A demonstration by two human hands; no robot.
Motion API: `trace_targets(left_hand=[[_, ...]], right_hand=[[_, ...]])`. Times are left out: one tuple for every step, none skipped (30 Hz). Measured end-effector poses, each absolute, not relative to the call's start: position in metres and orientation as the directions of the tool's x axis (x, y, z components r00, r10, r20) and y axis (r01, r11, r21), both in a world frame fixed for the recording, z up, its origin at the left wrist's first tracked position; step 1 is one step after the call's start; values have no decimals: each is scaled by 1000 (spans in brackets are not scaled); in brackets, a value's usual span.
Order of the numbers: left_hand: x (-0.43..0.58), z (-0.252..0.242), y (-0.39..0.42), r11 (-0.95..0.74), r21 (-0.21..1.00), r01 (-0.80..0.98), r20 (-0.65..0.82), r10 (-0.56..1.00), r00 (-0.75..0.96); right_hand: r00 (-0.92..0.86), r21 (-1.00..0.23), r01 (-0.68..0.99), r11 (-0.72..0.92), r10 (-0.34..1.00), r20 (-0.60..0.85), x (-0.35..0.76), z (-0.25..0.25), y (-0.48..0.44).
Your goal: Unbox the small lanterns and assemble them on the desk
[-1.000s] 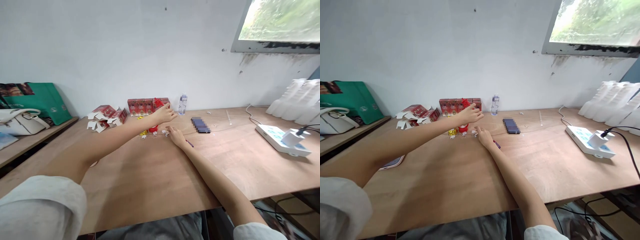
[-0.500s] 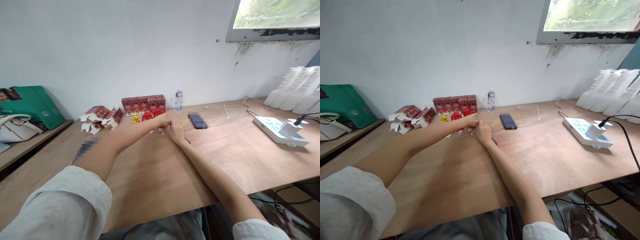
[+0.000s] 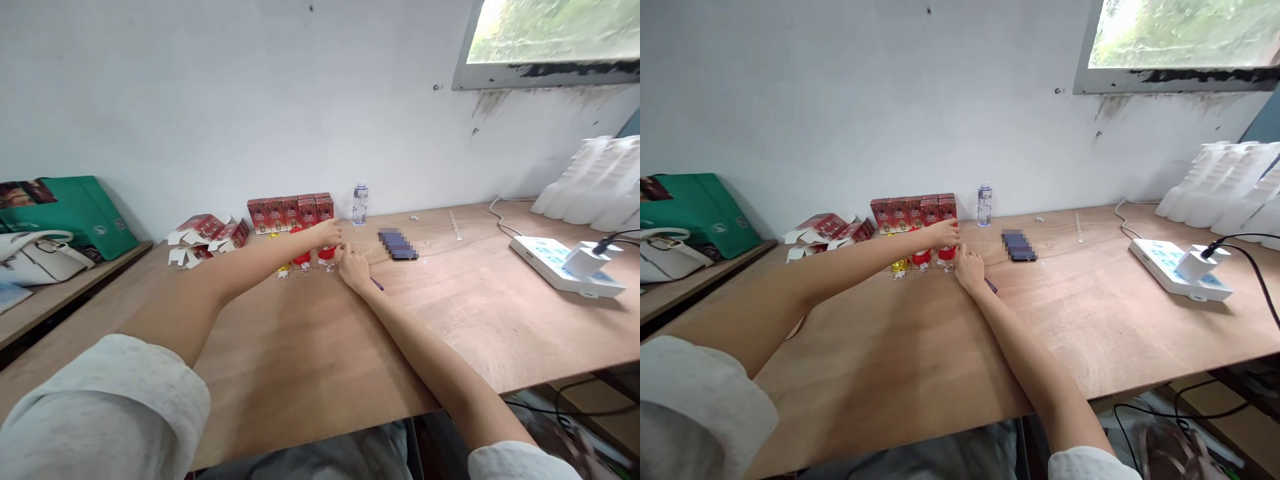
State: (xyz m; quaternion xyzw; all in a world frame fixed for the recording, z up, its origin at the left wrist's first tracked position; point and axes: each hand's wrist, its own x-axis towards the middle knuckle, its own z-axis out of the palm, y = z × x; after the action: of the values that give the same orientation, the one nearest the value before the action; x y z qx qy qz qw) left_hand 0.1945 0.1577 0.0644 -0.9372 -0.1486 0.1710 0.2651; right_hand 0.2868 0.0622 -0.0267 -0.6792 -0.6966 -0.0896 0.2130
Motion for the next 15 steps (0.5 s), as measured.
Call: trace_targets(left_hand=[[193,71,158,-808,-552,204,-237,387,891],[192,78,159,-800,-558,221,-228,404,886],[191,84,159,-791,-562,244,-217,425,879],[190,89,159,-781,-560,277,-207,456,866],[189,93,160,-776,-544,319,-200,489,849],[188,98,161,-777,-512,366,-194,520,832],[186,101,162,-783,-465,414,-185,543,819],[184,105,164,-789,-406,461,-165,560,812],[182,108,167,-791,-343,507,-128,573,809],[179,111,170,-779,-284,559,-64,597,800],[175,114,174,-748,-235,621,14,636,772],[171,115,180,-698,-195,689,93,686,722],[166,116,185,-636,-161,755,162,738,655],[160,115,191,-577,-141,805,210,777,594],[154,114,197,-529,-132,838,239,804,545]], right_hand=[[-1,-155,985,71,910,414,287,-27,62],[-18,-146,986,84,913,407,286,-27,62],[-36,-138,986,99,916,399,286,-27,63],[-55,-130,985,115,919,391,286,-27,62],[-68,-124,984,125,921,384,286,-27,62],[-77,-119,984,131,923,378,286,-27,62],[-85,-113,984,137,923,374,286,-27,61],[-95,-109,983,145,923,373,285,-27,61],[-106,-104,982,156,921,375,285,-27,60],[-119,-100,981,169,918,379,285,-26,59],[-132,-97,978,183,914,384,285,-26,59],[-145,-94,976,195,910,388,285,-26,58],[-153,-93,975,204,907,391,285,-26,58],[-158,-92,973,210,905,395,285,-26,58],[-164,-91,972,216,903,397,285,-26,58]])
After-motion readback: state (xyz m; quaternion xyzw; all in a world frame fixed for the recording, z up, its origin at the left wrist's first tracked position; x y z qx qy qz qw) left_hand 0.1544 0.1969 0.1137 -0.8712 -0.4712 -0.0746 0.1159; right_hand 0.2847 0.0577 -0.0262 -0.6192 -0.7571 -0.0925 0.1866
